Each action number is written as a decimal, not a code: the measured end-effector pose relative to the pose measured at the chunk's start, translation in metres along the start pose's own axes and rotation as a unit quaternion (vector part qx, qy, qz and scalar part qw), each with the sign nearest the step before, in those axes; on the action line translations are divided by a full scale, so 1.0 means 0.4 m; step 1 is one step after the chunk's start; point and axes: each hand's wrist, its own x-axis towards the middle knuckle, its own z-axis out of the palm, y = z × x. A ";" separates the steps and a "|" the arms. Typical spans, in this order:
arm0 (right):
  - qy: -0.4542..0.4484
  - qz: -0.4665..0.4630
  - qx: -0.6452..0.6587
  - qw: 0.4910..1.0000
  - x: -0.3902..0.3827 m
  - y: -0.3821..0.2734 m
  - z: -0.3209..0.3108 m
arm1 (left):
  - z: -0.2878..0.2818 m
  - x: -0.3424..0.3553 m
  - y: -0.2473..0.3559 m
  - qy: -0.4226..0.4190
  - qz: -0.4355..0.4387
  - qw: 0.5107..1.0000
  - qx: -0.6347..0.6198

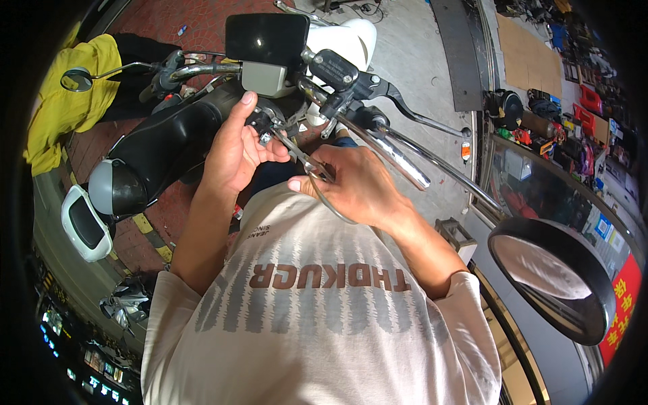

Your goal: The person uses a cordless impact driver to remove and reinstall screws on the handlebar assembly of a white scooter. They also use a wrench to tighten a bolt on the handlebar clamp and adjust the throttle cable. The work is performed in a cluttered workshop with other vehicles and tools visible.

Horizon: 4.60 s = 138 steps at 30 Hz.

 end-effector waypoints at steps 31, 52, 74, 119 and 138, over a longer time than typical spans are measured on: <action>0.025 -0.135 0.179 0.974 0.010 0.155 0.076 | 0.029 -0.037 0.013 -0.040 -0.124 0.976 -0.174; -0.042 -0.096 0.242 0.965 0.046 0.140 0.089 | 0.033 -0.117 -0.011 0.068 -0.035 0.995 -0.066; -0.008 -0.119 0.184 0.976 0.057 0.135 0.113 | -0.017 -0.100 -0.070 0.049 0.064 0.994 0.071; 0.342 -0.297 0.091 0.887 -0.136 0.061 0.182 | -0.014 -0.173 -0.071 -0.190 0.499 0.669 0.518; 0.624 -0.111 -0.003 0.774 -0.375 0.649 -0.180 | 0.045 -0.089 -0.368 0.225 0.182 0.956 0.046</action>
